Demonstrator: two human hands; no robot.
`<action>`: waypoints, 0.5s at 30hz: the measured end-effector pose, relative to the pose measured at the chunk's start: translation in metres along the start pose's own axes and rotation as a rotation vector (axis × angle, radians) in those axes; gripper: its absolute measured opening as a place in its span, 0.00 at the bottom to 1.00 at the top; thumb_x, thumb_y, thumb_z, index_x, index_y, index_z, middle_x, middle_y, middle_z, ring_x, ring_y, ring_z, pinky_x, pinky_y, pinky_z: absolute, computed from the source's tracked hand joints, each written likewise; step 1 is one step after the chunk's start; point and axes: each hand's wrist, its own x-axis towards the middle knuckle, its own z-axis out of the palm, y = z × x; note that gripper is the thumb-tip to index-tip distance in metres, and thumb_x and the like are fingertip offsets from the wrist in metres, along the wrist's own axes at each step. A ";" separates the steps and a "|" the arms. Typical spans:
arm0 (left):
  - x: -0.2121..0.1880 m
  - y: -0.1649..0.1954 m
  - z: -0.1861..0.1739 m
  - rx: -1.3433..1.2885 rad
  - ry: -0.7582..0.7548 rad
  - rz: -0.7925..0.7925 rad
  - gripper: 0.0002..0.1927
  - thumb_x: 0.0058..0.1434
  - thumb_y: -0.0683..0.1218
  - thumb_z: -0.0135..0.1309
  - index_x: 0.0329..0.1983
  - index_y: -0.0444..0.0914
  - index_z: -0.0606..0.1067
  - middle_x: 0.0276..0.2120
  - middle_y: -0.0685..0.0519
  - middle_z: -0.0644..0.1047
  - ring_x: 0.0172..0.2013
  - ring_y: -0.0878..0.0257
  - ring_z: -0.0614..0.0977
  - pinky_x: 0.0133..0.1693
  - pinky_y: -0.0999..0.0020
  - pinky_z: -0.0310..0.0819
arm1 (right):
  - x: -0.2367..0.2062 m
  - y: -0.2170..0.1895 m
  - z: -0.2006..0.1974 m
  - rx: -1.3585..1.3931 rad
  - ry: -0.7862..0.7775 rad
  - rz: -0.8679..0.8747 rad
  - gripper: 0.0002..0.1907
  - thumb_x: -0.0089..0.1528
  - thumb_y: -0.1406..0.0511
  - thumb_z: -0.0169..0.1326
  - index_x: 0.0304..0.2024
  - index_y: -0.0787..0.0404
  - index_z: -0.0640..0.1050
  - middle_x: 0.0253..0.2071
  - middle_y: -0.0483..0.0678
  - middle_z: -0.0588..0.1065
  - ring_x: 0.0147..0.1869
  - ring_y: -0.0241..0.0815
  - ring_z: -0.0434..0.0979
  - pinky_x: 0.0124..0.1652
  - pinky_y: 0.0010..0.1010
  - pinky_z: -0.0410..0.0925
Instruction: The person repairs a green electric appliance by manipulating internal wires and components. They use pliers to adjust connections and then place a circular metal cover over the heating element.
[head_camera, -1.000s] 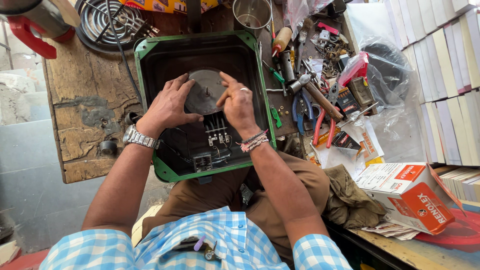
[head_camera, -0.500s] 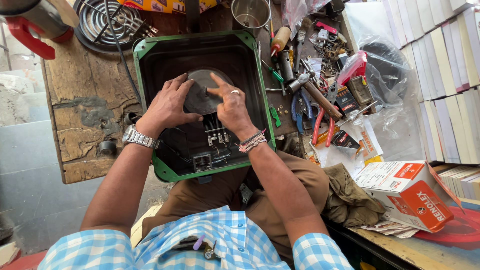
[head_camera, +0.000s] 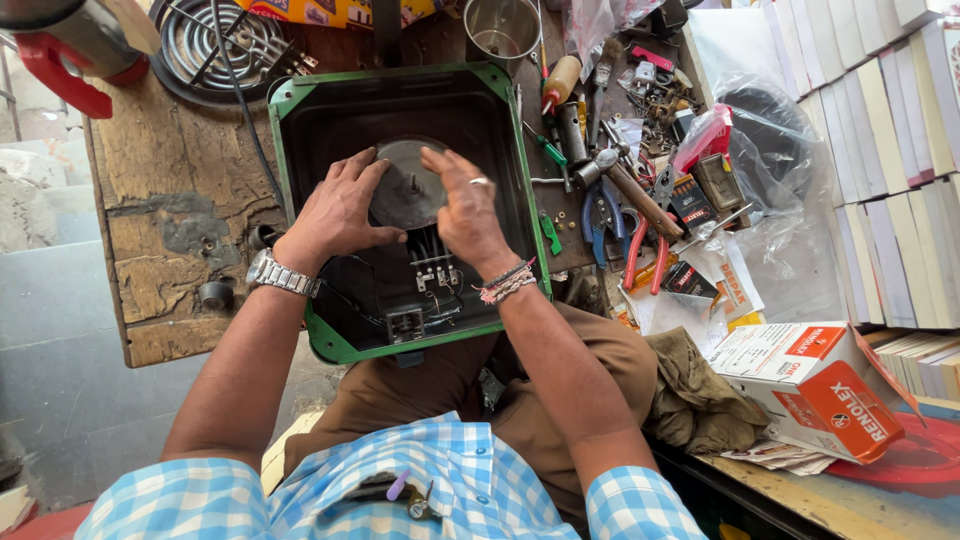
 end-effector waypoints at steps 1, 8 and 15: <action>0.000 0.000 0.000 0.000 0.002 0.003 0.58 0.39 0.61 0.74 0.71 0.35 0.62 0.72 0.41 0.58 0.70 0.40 0.59 0.65 0.48 0.61 | -0.001 -0.001 0.001 0.014 -0.012 -0.024 0.40 0.51 0.80 0.45 0.68 0.57 0.67 0.52 0.45 0.82 0.67 0.47 0.71 0.66 0.43 0.55; 0.001 0.000 0.001 0.009 -0.018 -0.023 0.59 0.38 0.61 0.74 0.71 0.35 0.62 0.73 0.41 0.57 0.70 0.41 0.58 0.65 0.48 0.60 | -0.001 0.002 0.002 -0.046 0.023 -0.010 0.42 0.51 0.81 0.44 0.69 0.57 0.66 0.54 0.45 0.80 0.64 0.46 0.73 0.64 0.40 0.56; 0.001 -0.001 0.003 0.020 -0.029 -0.041 0.60 0.38 0.62 0.75 0.71 0.36 0.62 0.73 0.41 0.57 0.71 0.42 0.58 0.65 0.48 0.60 | -0.003 0.003 0.005 -0.065 -0.026 0.066 0.37 0.56 0.81 0.47 0.68 0.57 0.69 0.44 0.41 0.82 0.64 0.42 0.75 0.68 0.39 0.56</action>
